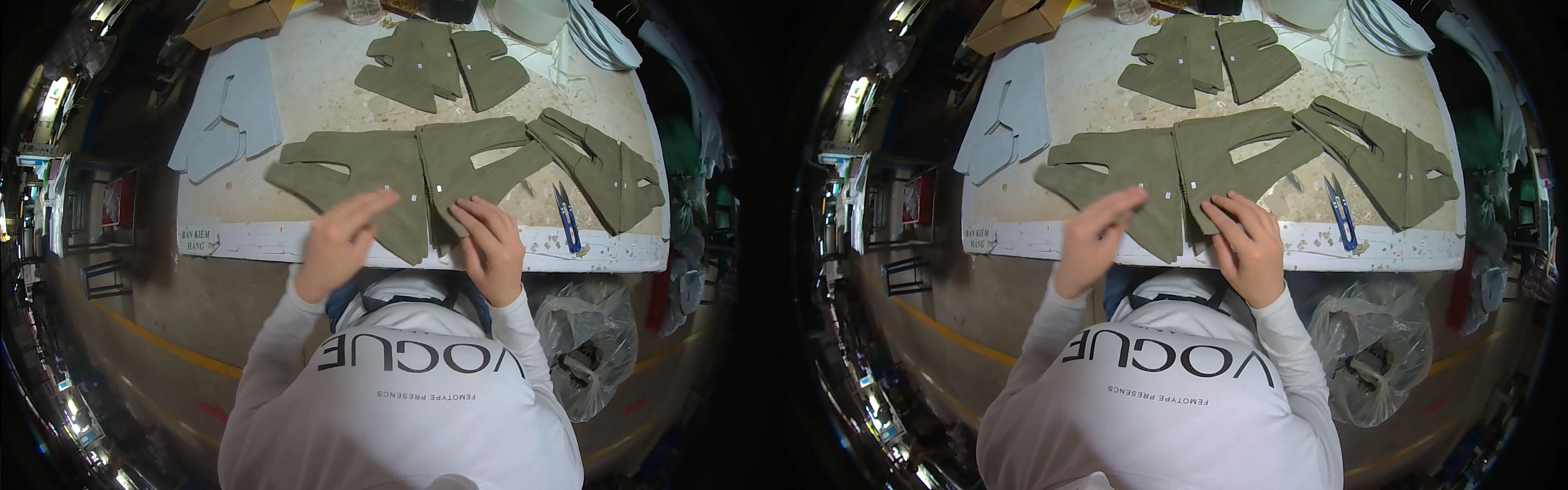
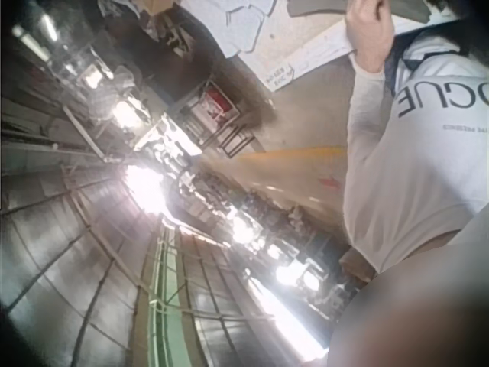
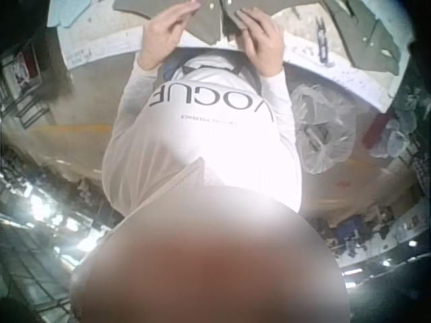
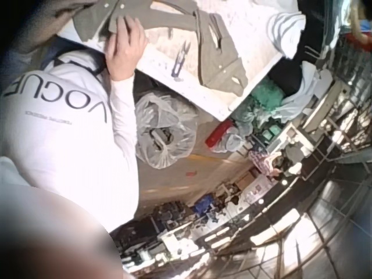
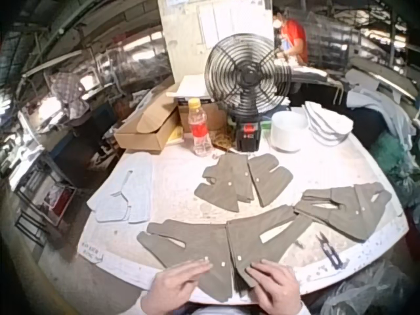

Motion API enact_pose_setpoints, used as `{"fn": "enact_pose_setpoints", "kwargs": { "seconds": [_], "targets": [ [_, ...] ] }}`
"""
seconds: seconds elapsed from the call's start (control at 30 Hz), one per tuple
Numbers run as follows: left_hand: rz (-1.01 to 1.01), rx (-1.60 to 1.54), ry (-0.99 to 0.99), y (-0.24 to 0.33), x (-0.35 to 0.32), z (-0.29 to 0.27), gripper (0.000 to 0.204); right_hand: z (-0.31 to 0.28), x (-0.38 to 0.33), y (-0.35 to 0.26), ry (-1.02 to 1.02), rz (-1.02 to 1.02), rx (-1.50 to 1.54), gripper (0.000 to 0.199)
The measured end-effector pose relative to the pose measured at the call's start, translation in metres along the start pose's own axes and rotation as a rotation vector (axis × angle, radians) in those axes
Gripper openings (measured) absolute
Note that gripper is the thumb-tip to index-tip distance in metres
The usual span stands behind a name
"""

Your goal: The person sorts and stacks olive-green fabric pieces on a white worktable. They repeatedly pick up individual pieces, align them, and place them into a growing stack, occasionally using a utility knife to trim edges. The person also moves other pieces aside to access the work area.

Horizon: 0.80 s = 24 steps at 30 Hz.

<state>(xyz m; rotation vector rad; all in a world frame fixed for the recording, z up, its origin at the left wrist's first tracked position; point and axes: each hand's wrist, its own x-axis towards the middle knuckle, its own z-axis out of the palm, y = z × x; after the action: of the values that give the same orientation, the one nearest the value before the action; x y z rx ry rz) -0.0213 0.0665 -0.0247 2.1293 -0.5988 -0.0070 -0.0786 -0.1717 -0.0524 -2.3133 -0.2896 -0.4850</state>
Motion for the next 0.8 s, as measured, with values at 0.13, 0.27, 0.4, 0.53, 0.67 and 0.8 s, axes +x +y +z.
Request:
{"fn": "enact_pose_setpoints", "kwargs": {
  "seconds": [0.13, 0.27, 0.4, 0.53, 0.67, 0.8],
  "targets": [
    [0.228, 0.198, 0.171, -0.008, -0.021, 0.032, 0.054, 0.009, -0.005, -0.006, 0.124, 0.149, 0.196, 0.044],
    [0.259, 0.196, 0.166, -0.008, -0.033, 0.045, 0.052, 0.013, -0.01, -0.008, 0.087, 0.031, 0.127, 0.046],
    [0.322, 0.203, 0.12, -0.007, -0.04, 0.053, 0.042, 0.018, -0.016, -0.013, -0.039, -0.095, -0.029, 0.053],
    [0.353, 0.179, 0.093, -0.01, -0.043, 0.05, 0.04, 0.022, -0.025, -0.016, -0.015, -0.075, -0.035, 0.056],
    [0.358, 0.101, 0.08, -0.009, -0.045, 0.044, 0.041, 0.023, -0.027, -0.019, -0.02, -0.097, -0.029, 0.055],
    [0.326, 0.095, 0.136, -0.005, -0.035, 0.039, 0.033, 0.011, -0.022, -0.025, -0.097, -0.119, -0.089, 0.041]
  ]
}}
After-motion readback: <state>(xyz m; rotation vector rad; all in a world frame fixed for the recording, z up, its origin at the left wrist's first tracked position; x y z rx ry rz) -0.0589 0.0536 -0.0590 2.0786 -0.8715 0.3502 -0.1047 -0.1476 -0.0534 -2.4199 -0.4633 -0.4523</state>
